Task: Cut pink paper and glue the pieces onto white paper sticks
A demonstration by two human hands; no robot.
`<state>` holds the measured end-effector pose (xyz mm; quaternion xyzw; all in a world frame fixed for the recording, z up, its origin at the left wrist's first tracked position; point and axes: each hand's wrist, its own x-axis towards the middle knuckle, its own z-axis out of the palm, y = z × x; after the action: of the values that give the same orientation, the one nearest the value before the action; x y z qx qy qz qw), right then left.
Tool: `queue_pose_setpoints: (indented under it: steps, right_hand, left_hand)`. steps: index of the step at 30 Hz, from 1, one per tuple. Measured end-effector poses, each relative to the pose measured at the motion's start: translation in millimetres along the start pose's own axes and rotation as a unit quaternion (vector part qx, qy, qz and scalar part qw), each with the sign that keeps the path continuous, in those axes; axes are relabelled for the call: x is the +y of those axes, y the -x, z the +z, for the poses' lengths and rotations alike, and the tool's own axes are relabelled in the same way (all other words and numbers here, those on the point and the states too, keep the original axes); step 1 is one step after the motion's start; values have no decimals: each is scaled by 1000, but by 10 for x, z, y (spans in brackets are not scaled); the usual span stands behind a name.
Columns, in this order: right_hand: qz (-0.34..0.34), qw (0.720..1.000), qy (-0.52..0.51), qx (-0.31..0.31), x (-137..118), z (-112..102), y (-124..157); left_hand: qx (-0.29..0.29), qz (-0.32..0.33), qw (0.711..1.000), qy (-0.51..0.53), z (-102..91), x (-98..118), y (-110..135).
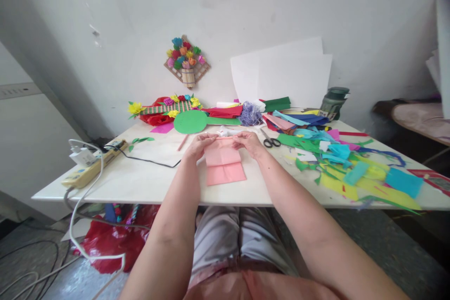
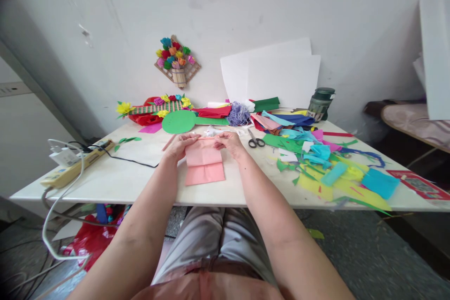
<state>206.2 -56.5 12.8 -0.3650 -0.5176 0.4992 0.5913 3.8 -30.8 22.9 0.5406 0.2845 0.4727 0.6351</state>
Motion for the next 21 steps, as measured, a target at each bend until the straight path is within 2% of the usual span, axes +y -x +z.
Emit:
queue_pose_setpoints:
  steps: [5, 15, 21]
  right_hand:
    - [0, 1000, -2, 4, 3, 8, 1]
    - [-1, 1000, 6, 5, -16, 25, 7]
    - [8, 1000, 5, 1, 0, 21, -3]
  left_hand:
    - [12, 1, 1000, -3, -14, -4, -9]
    - [-8, 4, 1000, 16, -70, -41, -41]
    - [-9, 3, 1000, -8, -93, -48, -51]
